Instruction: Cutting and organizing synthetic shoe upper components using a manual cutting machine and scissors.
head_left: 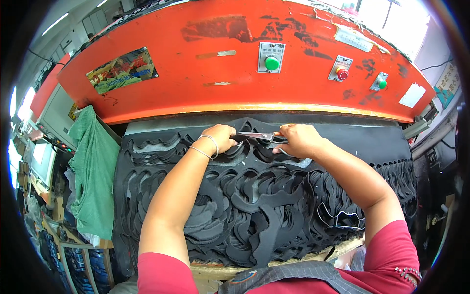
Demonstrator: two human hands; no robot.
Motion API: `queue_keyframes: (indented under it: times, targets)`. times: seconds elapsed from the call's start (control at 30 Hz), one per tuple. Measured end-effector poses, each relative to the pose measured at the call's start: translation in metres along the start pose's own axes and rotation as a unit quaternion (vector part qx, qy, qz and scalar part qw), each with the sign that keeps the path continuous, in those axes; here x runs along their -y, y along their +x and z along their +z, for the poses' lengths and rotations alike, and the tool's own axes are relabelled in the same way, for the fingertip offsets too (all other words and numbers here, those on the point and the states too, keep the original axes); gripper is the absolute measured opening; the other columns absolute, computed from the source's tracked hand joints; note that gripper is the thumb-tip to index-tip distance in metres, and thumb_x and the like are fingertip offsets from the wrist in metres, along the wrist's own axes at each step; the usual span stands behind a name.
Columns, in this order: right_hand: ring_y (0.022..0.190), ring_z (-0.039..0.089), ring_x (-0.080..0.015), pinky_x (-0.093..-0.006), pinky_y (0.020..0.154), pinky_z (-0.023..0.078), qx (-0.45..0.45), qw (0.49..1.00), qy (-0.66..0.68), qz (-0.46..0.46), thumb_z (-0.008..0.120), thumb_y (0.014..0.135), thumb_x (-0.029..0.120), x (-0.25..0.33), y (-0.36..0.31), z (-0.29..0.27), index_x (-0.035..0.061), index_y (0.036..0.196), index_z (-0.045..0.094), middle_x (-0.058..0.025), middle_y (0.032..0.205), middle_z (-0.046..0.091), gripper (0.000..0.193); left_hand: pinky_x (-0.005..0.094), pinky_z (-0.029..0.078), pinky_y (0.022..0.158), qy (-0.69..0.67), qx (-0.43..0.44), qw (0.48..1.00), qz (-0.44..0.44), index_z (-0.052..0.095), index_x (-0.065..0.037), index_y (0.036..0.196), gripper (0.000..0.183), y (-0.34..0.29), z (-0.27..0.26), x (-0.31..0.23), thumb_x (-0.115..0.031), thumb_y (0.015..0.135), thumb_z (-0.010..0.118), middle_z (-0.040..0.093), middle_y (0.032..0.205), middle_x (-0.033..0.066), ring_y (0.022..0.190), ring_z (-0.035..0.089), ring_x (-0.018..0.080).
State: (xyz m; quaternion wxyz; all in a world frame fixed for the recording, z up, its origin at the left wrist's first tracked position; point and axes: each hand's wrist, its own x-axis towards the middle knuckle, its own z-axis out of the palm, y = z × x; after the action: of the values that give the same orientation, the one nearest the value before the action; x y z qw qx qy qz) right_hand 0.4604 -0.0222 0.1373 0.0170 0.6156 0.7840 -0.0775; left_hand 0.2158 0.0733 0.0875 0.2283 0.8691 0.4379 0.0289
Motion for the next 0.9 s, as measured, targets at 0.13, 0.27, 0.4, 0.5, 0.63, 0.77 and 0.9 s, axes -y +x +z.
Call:
queue_keyframes:
  times: [0.13,0.27,0.4,0.5,0.63,0.77,0.9]
  targets:
    - [0.098,0.063,-0.0315,-0.0413,0.082,0.051,0.065,0.998,0.002,0.011,0.064,0.077,0.056,0.01,0.004,0.017,0.0103,0.111,0.063,-0.0146,0.103,0.065,0.058,0.0323,0.044,0.066,-0.163,-0.037,0.986,0.011,0.059,-0.002,0.081,0.021,0.007,0.014,0.035,-0.022,0.081,0.067,0.058,0.071,0.0093,0.07,0.055,0.0183]
    - [0.099,0.063,-0.0316,-0.0414,0.082,0.051,0.154,0.985,-0.073,-0.041,0.058,0.076,0.066,0.013,0.012,0.01,0.011,0.116,0.061,-0.0131,0.104,0.066,0.068,0.0243,0.04,0.065,-0.282,-0.035,0.959,0.003,0.057,-0.002,0.077,0.023,0.014,0.015,0.049,-0.022,0.086,0.066,0.049,0.068,-0.0038,0.069,0.043,0.0071]
    - [0.099,0.062,-0.0327,-0.0433,0.082,0.05,0.144,0.987,-0.075,-0.014,0.057,0.072,0.072,0.006,0.019,-0.042,0.0063,0.113,0.062,-0.016,0.1,0.066,0.077,0.023,0.04,0.066,-0.333,-0.035,0.942,0.01,0.06,-0.003,0.084,0.019,0.015,0.006,0.051,-0.021,0.088,0.063,0.053,0.075,-0.0066,0.071,0.044,0.0055]
    - [0.098,0.063,-0.0326,-0.0428,0.082,0.05,0.075,0.992,-0.102,-0.018,0.056,0.071,0.073,0.004,0.022,-0.068,0.0035,0.111,0.062,-0.018,0.098,0.066,0.08,0.0231,0.04,0.067,-0.329,-0.054,0.942,0.032,0.061,-0.003,0.087,0.017,0.015,0.005,0.053,-0.019,0.088,0.063,0.054,0.077,-0.0061,0.073,0.045,0.0054]
    - [0.1,0.063,-0.0295,-0.0417,0.082,0.05,0.071,0.986,-0.143,-0.039,0.055,0.071,0.074,0.006,0.041,-0.047,0.0073,0.113,0.063,-0.0141,0.102,0.067,0.08,0.0238,0.04,0.068,-0.33,-0.064,0.941,0.024,0.061,-0.003,0.086,0.015,0.014,0.007,0.049,-0.018,0.087,0.063,0.054,0.076,-0.0053,0.073,0.046,0.0062]
    - [0.098,0.064,-0.0301,-0.0417,0.08,0.05,0.085,0.984,-0.146,-0.048,0.055,0.071,0.074,0.019,0.056,-0.035,0.0069,0.107,0.065,-0.0125,0.099,0.067,0.077,0.0244,0.041,0.067,-0.308,-0.095,0.946,0.04,0.061,-0.003,0.084,0.016,0.012,0.007,0.047,-0.018,0.087,0.064,0.055,0.074,-0.0047,0.072,0.046,0.0069]
    - [0.092,0.065,-0.0296,-0.0418,0.076,0.051,0.074,0.98,-0.16,-0.092,0.058,0.069,0.073,0.031,0.071,-0.038,0.0074,0.103,0.066,-0.012,0.092,0.068,0.074,0.0248,0.041,0.068,-0.311,-0.111,0.942,0.065,0.062,-0.003,0.084,0.016,0.016,0.004,0.057,-0.018,0.087,0.064,0.056,0.074,-0.0046,0.072,0.047,0.0071]
